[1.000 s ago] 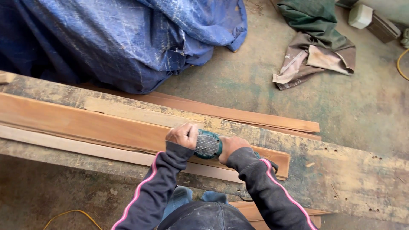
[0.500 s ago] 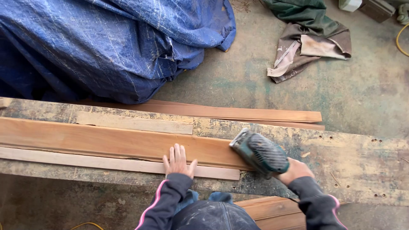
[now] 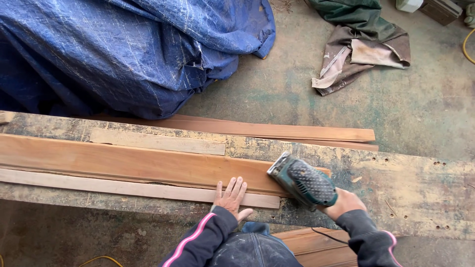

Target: Sanding a wooden plank using an orbital sander.

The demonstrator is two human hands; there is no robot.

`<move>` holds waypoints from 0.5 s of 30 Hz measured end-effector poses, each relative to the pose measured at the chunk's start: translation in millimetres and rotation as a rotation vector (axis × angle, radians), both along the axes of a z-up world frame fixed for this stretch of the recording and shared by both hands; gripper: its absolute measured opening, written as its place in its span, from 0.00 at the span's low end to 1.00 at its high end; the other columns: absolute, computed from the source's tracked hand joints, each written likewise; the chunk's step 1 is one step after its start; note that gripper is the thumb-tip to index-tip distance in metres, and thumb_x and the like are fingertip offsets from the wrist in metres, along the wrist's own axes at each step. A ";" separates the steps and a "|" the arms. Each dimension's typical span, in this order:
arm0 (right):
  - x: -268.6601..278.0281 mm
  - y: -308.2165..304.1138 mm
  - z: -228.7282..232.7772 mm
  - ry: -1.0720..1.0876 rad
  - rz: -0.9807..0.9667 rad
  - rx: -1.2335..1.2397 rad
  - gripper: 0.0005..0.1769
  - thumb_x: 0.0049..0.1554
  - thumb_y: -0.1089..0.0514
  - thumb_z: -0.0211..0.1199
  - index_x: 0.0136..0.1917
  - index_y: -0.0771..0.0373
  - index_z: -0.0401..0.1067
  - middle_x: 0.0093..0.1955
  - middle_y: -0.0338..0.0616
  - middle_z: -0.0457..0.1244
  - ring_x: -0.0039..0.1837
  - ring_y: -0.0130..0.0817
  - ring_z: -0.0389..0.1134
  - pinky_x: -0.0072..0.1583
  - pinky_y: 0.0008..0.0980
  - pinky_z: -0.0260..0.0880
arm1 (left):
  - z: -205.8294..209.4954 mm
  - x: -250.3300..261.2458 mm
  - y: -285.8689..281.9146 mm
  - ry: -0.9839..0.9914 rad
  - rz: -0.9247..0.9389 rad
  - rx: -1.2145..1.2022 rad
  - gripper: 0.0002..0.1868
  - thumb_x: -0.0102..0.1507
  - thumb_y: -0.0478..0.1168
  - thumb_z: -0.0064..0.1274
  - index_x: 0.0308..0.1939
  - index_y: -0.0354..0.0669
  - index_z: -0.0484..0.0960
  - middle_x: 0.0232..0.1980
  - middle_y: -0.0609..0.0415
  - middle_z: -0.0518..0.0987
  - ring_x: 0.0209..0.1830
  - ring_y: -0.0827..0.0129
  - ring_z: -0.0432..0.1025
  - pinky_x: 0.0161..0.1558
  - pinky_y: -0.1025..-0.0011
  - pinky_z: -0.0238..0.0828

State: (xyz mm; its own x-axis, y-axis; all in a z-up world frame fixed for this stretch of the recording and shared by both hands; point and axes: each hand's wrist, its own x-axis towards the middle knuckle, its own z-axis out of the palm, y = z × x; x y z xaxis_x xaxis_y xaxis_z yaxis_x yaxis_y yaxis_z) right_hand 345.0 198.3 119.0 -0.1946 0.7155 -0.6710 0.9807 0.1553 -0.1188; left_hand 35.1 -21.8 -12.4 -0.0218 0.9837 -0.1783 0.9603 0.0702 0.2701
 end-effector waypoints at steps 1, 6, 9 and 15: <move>-13.2 -4.0 7.7 -0.002 0.003 0.001 0.31 0.43 0.32 0.71 0.51 0.55 0.79 0.50 0.49 0.74 0.55 0.47 0.77 0.61 0.43 0.76 | 8.5 -9.0 -5.5 -0.002 0.003 0.001 0.55 0.61 0.76 0.40 0.78 0.42 0.47 0.83 0.45 0.42 0.83 0.54 0.36 0.73 0.38 0.24; -81.8 -25.0 40.6 0.085 0.088 0.037 0.23 0.47 0.50 0.63 0.58 0.50 0.75 0.50 0.52 0.72 0.56 0.51 0.74 0.60 0.48 0.73 | 48.3 -71.8 -20.6 0.041 0.409 -0.154 0.39 0.63 0.66 0.45 0.71 0.49 0.65 0.81 0.51 0.57 0.81 0.57 0.48 0.75 0.39 0.29; -120.0 -30.4 47.0 0.106 0.185 0.008 0.22 0.48 0.52 0.61 0.58 0.50 0.74 0.49 0.52 0.72 0.55 0.51 0.74 0.60 0.48 0.73 | 57.6 -96.0 -6.2 -0.149 0.659 0.064 0.31 0.65 0.61 0.47 0.64 0.48 0.77 0.74 0.49 0.69 0.76 0.54 0.59 0.74 0.45 0.39; -206.7 -51.9 46.6 0.156 0.310 0.019 0.22 0.46 0.54 0.64 0.55 0.57 0.74 0.48 0.56 0.71 0.55 0.53 0.73 0.60 0.48 0.73 | 142.7 -103.0 47.7 -0.797 0.492 0.429 0.28 0.68 0.59 0.50 0.58 0.41 0.81 0.60 0.45 0.81 0.62 0.55 0.77 0.61 0.67 0.70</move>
State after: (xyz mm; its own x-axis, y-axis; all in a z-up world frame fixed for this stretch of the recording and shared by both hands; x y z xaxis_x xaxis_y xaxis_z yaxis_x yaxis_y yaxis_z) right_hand 138.4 146.4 165.5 -0.5037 0.6185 -0.6031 0.8568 0.4467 -0.2575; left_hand -67.9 25.9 130.2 -0.4687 0.8821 0.0467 0.3822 0.1549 0.9110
